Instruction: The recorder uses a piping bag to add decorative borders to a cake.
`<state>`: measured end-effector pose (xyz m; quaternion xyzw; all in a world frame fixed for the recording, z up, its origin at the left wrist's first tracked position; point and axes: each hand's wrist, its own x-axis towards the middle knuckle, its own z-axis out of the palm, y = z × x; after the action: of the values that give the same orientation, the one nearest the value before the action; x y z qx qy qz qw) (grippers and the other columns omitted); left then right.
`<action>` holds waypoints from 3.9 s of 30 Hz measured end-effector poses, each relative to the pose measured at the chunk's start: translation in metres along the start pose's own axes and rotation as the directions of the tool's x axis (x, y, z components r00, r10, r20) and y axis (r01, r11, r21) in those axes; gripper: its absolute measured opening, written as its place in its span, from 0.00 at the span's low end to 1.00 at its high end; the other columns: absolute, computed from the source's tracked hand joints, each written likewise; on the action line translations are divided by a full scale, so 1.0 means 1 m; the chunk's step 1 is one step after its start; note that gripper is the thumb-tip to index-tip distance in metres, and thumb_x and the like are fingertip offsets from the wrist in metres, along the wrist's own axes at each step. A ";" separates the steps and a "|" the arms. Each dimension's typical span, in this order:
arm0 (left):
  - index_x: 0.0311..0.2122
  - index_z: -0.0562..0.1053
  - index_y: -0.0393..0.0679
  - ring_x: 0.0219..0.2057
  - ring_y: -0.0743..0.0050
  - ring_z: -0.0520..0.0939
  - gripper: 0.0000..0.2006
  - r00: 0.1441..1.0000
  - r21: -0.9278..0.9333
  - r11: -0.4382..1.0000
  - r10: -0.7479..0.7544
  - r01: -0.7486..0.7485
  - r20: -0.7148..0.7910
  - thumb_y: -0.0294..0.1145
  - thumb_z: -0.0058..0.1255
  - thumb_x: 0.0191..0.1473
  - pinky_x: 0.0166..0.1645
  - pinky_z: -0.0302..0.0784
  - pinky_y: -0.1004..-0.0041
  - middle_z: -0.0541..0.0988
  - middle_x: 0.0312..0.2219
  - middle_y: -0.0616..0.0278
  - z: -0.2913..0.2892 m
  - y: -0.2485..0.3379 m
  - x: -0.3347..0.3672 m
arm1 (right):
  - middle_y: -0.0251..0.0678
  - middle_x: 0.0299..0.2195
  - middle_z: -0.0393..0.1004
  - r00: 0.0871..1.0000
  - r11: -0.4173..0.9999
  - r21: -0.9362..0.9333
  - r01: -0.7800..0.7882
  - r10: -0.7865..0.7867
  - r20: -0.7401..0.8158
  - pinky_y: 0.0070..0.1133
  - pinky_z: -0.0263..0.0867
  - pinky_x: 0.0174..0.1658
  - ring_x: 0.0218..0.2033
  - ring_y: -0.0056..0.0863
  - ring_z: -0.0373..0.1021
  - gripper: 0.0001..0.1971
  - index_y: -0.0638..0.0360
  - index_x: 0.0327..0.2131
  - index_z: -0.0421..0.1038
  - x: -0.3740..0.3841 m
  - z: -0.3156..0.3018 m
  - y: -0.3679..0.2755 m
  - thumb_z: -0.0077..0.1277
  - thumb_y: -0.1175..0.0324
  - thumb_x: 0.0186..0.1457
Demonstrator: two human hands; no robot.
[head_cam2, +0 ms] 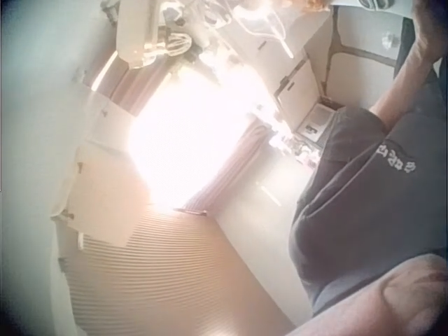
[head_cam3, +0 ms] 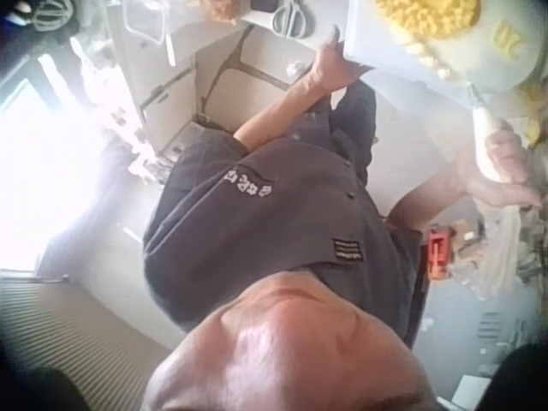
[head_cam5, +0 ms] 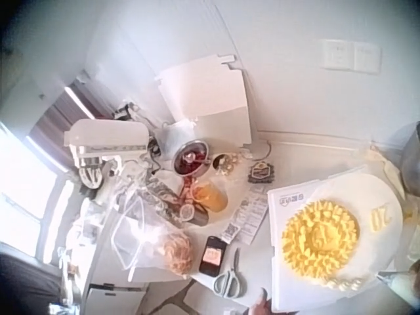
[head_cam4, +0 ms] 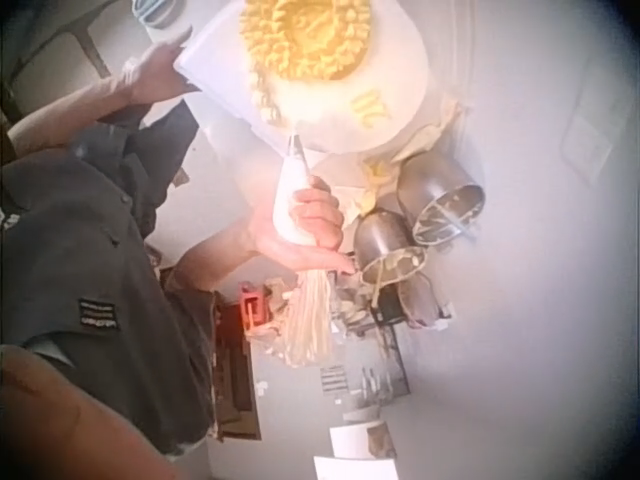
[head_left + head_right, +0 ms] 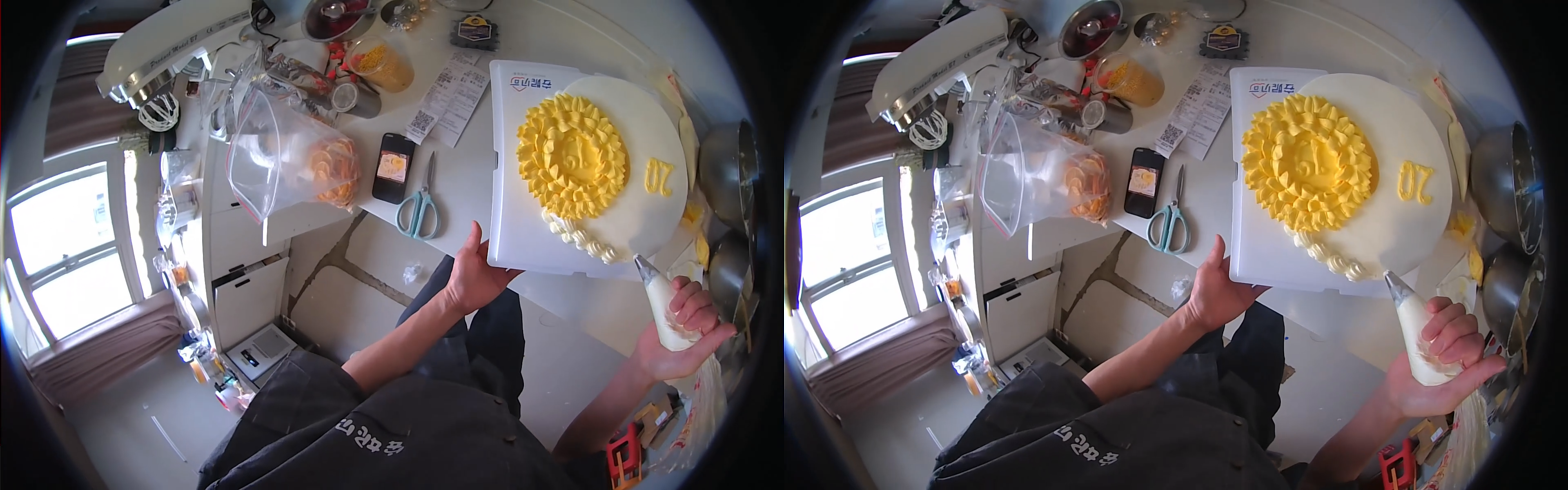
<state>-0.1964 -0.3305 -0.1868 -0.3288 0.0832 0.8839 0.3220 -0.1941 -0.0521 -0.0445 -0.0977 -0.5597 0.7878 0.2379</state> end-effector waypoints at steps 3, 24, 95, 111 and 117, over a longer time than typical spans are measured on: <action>0.65 0.60 0.43 0.64 0.60 0.65 0.36 1.000 0.014 1.000 0.001 -0.001 -0.006 0.63 0.22 0.67 0.69 0.55 0.56 0.67 0.62 0.59 -0.001 0.002 0.000 | 0.29 0.19 0.56 1.000 0.999 -0.044 0.005 -0.006 -0.017 0.33 0.60 0.49 0.24 0.25 0.56 0.31 0.50 0.17 0.55 0.000 0.001 0.000 0.17 0.46 0.71; 0.64 0.63 0.50 0.61 0.56 0.69 0.31 0.999 0.009 1.000 -0.021 0.021 -0.040 0.61 0.27 0.67 0.66 0.60 0.54 0.69 0.59 0.61 0.007 0.006 -0.002 | 0.30 0.20 0.58 0.999 0.993 -0.112 0.040 -0.037 0.026 0.34 0.61 0.49 0.25 0.26 0.57 0.31 0.50 0.19 0.56 -0.004 0.007 -0.001 0.16 0.46 0.71; 0.60 0.65 0.42 0.62 0.49 0.66 0.29 0.988 0.069 0.995 0.076 -0.067 -0.138 0.56 0.33 0.66 0.68 0.56 0.46 0.68 0.59 0.53 -0.002 -0.006 0.005 | 0.33 0.11 0.59 0.997 0.996 0.053 0.071 -0.072 0.012 0.28 0.65 0.27 0.13 0.27 0.58 0.34 0.55 0.13 0.57 0.003 0.008 0.006 0.18 0.54 0.73; 0.58 0.65 0.38 0.61 0.48 0.66 0.32 0.988 0.066 0.994 0.095 -0.087 -0.119 0.59 0.36 0.65 0.69 0.55 0.47 0.67 0.59 0.51 0.004 -0.006 0.005 | 0.32 0.11 0.58 0.996 0.995 0.034 0.089 -0.089 0.016 0.27 0.64 0.26 0.13 0.26 0.57 0.33 0.53 0.12 0.56 0.004 0.003 0.004 0.20 0.54 0.73; 0.57 0.65 0.37 0.61 0.47 0.65 0.33 0.987 0.089 0.995 0.066 -0.053 -0.148 0.60 0.40 0.64 0.69 0.55 0.47 0.67 0.57 0.49 0.005 -0.011 0.006 | 0.29 0.11 0.58 0.993 0.994 0.055 0.091 -0.095 0.068 0.26 0.61 0.24 0.11 0.24 0.56 0.32 0.52 0.14 0.56 0.005 -0.001 0.005 0.15 0.54 0.72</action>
<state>-0.1958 -0.3175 -0.1860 -0.3781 0.1542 0.8615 0.3019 -0.1997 -0.0500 -0.0493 -0.0376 -0.5510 0.7931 0.2569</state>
